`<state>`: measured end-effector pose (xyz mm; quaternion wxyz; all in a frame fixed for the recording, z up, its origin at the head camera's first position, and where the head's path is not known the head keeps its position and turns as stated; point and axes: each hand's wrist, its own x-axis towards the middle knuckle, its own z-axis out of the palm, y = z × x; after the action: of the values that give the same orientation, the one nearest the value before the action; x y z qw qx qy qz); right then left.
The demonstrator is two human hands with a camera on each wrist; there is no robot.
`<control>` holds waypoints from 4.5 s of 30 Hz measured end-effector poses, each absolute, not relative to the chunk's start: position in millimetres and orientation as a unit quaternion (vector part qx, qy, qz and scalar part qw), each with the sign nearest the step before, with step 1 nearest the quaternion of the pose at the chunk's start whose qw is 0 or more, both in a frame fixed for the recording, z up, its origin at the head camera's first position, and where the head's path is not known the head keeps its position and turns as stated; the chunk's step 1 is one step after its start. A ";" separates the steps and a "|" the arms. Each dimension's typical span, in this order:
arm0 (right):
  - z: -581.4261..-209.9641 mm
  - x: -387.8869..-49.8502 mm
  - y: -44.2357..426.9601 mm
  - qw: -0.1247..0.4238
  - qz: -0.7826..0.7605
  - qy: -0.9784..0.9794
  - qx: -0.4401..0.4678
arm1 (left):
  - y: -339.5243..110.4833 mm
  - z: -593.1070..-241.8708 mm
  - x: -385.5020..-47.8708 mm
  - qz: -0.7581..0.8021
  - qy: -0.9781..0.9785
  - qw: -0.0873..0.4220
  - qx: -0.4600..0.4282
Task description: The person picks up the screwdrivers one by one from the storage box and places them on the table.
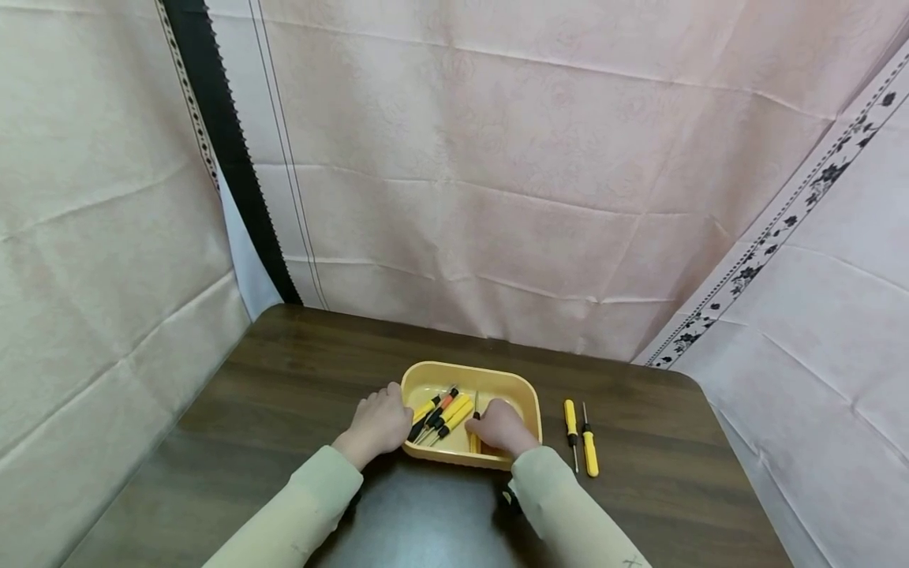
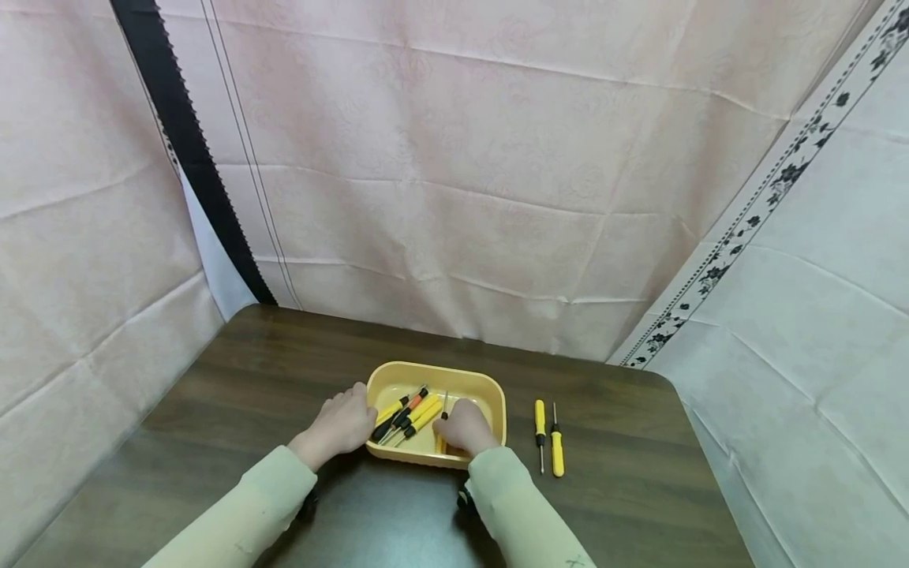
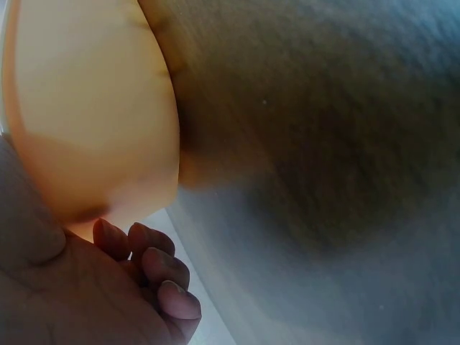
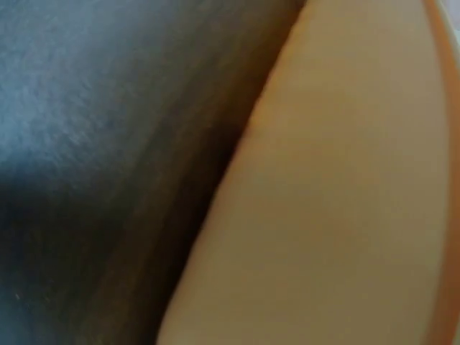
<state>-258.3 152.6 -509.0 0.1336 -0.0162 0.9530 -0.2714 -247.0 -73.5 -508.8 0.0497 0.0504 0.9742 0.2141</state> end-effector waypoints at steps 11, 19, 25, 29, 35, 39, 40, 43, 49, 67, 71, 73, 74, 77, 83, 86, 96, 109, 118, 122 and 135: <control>-508.2 -261.5 164.2 0.179 -0.314 0.932 -0.026 | -74.2 -509.8 -247.7 0.221 0.972 0.054 0.055; -505.6 -259.4 167.3 0.181 -0.345 0.921 -0.018 | -73.9 -510.0 -247.8 0.215 0.974 0.052 0.055; -497.5 -256.2 171.1 0.184 -0.407 0.895 -0.002 | -73.4 -510.3 -246.5 0.209 0.975 0.046 0.059; -492.7 -256.7 173.7 0.182 -0.466 0.866 -0.010 | -74.3 -510.2 -247.0 0.205 0.976 0.039 0.061; -491.3 -257.8 177.9 0.183 -0.511 0.840 -0.021 | -74.1 -509.4 -247.4 0.201 0.977 0.043 0.061; -489.1 -257.6 179.0 0.180 -0.524 0.832 -0.029 | -73.4 -509.3 -248.1 0.202 0.977 0.044 0.056; -488.1 -257.4 179.2 0.179 -0.527 0.830 -0.032 | -73.3 -509.3 -248.2 0.202 0.977 0.045 0.055; -485.9 -257.3 180.2 0.171 -0.539 0.824 -0.041 | -72.8 -508.7 -248.2 0.202 0.977 0.046 0.052; -485.0 -257.9 185.2 0.142 -0.559 0.816 -0.046 | -72.7 -507.4 -247.9 0.202 0.977 0.047 0.051; -480.5 -258.6 186.9 0.108 -0.588 0.801 -0.004 | -72.3 -508.4 -247.1 0.205 0.977 0.042 0.046; -477.0 -258.8 187.7 0.110 -0.595 0.796 0.003 | -72.2 -507.8 -246.5 0.206 0.977 0.044 0.045; -475.0 -259.7 189.0 0.111 -0.594 0.797 0.005 | -72.3 -507.5 -246.5 0.206 0.976 0.045 0.045; -474.1 -259.8 190.0 0.112 -0.593 0.798 0.005 | -72.3 -507.2 -246.4 0.207 0.976 0.045 0.045; -470.3 -258.9 193.3 0.110 -0.592 0.799 0.010 | -72.3 -507.0 -246.3 0.208 0.976 0.047 0.044; -467.1 -256.3 203.4 0.081 -0.600 0.796 0.023 | -72.3 -507.1 -246.7 0.210 0.975 0.053 0.040; -466.0 -255.3 210.7 0.064 -0.601 0.796 0.020 | -72.5 -507.1 -247.1 0.212 0.975 0.053 0.041; -458.4 -249.9 256.3 0.036 -0.572 0.819 0.025 | -73.4 -507.9 -246.1 0.209 0.975 0.048 0.050; -459.7 -228.9 334.4 0.026 -0.529 0.845 0.070 | -81.8 -501.1 -249.1 0.162 0.982 0.020 0.098; -472.9 -211.2 392.7 0.055 -0.480 0.866 0.128 | -90.6 -499.1 -251.4 0.153 0.978 -0.028 0.136; -485.7 -210.1 403.9 0.072 -0.457 0.875 0.141 | -92.3 -503.4 -252.1 0.158 0.976 -0.038 0.147; -509.5 -220.5 396.9 0.089 -0.444 0.877 0.162 | -87.2 -511.9 -252.8 0.179 0.975 0.008 0.132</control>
<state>-220.5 396.9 -509.5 0.0894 0.1617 0.8770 -0.4435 -252.8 -87.2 -511.9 0.0085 0.1322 0.9749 0.1788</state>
